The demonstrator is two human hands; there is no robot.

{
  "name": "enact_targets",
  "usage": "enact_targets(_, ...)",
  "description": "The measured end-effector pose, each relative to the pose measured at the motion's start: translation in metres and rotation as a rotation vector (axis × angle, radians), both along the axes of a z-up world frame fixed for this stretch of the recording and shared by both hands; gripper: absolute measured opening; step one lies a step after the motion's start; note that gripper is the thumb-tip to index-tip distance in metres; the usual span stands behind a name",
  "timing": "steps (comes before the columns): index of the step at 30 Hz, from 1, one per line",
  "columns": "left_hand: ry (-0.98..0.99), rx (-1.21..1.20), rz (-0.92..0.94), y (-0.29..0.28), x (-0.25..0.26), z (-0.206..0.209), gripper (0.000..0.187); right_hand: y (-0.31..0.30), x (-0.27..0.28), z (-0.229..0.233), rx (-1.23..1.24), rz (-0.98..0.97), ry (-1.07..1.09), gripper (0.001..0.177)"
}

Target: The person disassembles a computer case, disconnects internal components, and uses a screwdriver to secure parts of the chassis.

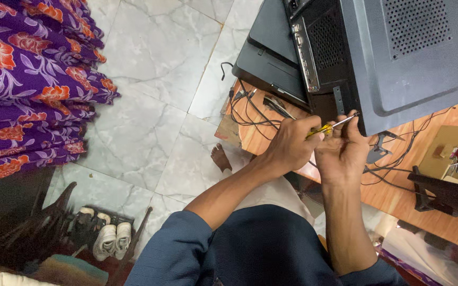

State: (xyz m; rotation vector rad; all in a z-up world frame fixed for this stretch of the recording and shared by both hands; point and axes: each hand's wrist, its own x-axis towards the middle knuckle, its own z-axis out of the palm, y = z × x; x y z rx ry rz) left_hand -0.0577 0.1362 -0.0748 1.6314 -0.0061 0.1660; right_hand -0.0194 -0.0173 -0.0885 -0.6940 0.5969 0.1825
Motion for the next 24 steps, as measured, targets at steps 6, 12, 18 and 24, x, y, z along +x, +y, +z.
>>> enact_targets(6,0.015,-0.01,-0.019,0.0,0.001,0.001,0.022,0.004,-0.003,0.004,0.01,0.014,0.0,0.014)
enact_targets(12,0.002,0.024,0.018,-0.004,0.0,0.004,0.019,0.0,-0.003,-0.001,0.008,0.035,-0.079,0.015)
enact_targets(18,-0.131,0.235,0.12,-0.006,-0.005,0.005,0.018,0.004,-0.005,0.0,-0.045,-0.004,-0.091,0.015)
enact_targets(24,-0.326,0.371,0.234,-0.013,-0.009,0.006,0.019,0.005,-0.004,-0.004,-0.105,-0.008,-0.1,0.016)
